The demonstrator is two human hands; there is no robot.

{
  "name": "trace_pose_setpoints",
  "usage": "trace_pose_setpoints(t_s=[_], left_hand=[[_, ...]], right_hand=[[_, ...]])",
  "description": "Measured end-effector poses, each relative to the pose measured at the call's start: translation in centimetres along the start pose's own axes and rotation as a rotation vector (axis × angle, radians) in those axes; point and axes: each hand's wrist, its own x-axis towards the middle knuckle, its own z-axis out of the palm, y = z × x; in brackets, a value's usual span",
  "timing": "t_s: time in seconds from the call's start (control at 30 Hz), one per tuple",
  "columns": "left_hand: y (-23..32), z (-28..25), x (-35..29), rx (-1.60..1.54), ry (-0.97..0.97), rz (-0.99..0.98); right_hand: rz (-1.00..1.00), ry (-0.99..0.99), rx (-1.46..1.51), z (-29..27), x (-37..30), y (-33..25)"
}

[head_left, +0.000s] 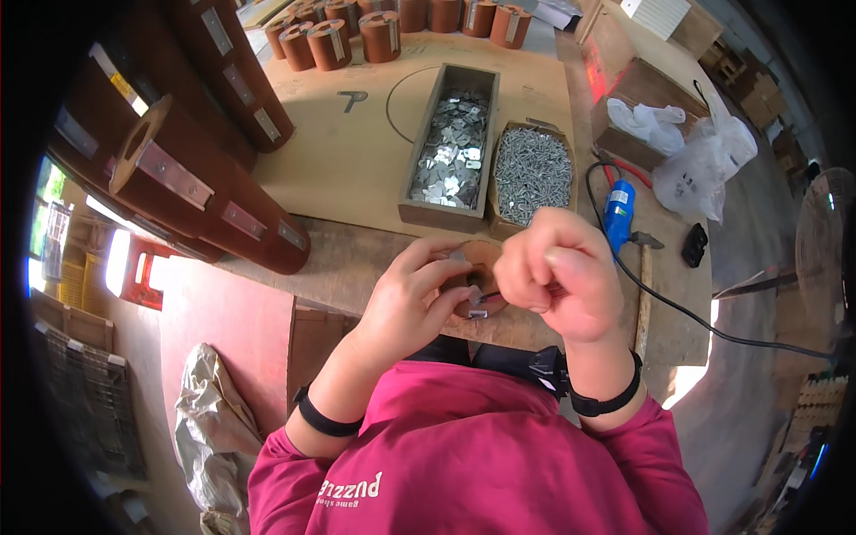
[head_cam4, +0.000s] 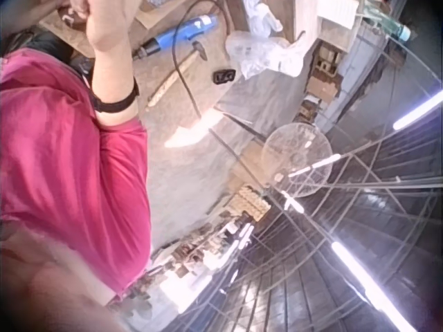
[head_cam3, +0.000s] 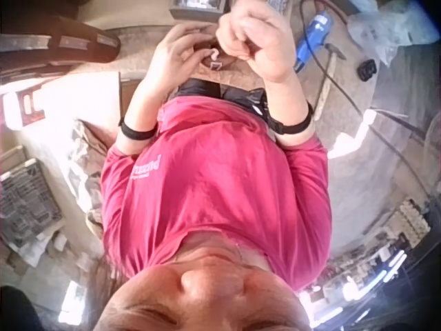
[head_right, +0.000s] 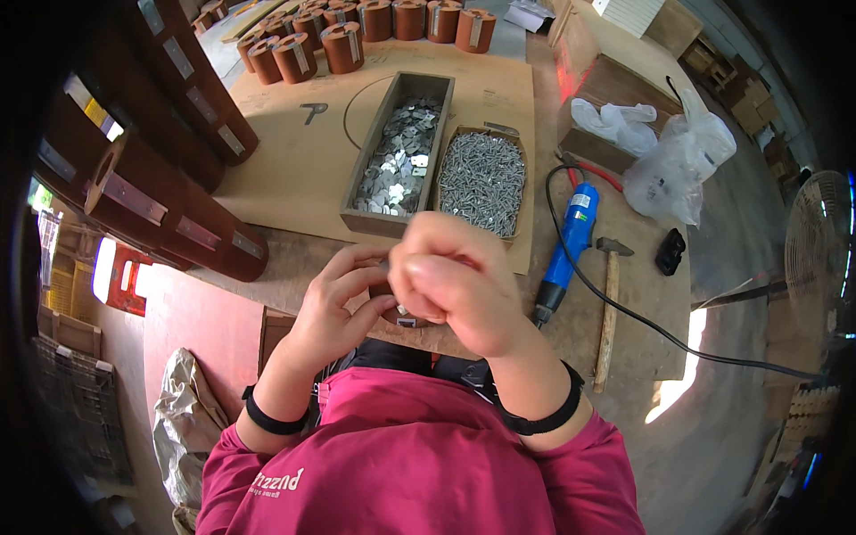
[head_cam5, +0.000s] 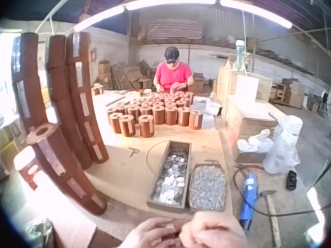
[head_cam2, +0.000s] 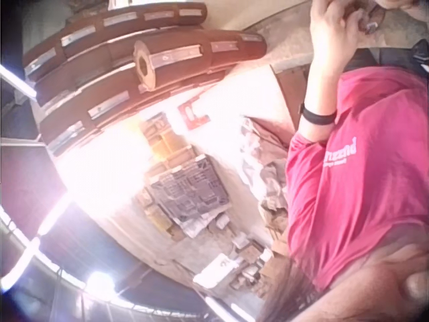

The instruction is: Assembling wooden furniture components using a hammer and electric screwdriver.

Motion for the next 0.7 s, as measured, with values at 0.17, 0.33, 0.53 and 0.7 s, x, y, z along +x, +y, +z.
trace_pose_setpoints(t_s=[0.17, 0.33, 0.53, 0.7], left_hand=[[-0.1, 0.2, -0.8, 0.089, -0.006, 0.090], [1.2, 0.5, -1.7, 0.286, -0.054, 0.199], [1.3, 1.2, -2.9, 0.534, -0.084, 0.262], [1.1, 0.7, -2.6, 0.384, -0.044, 0.192]], right_hand=[[-0.340, 0.221, 0.098, -2.9, -2.9, -3.5], [-0.411, 0.573, -0.363, -7.3, -5.4, -2.0], [-0.294, 0.666, -0.718, -11.5, -5.9, 0.5], [-0.159, 0.563, -1.135, -12.5, -5.8, 2.4]])
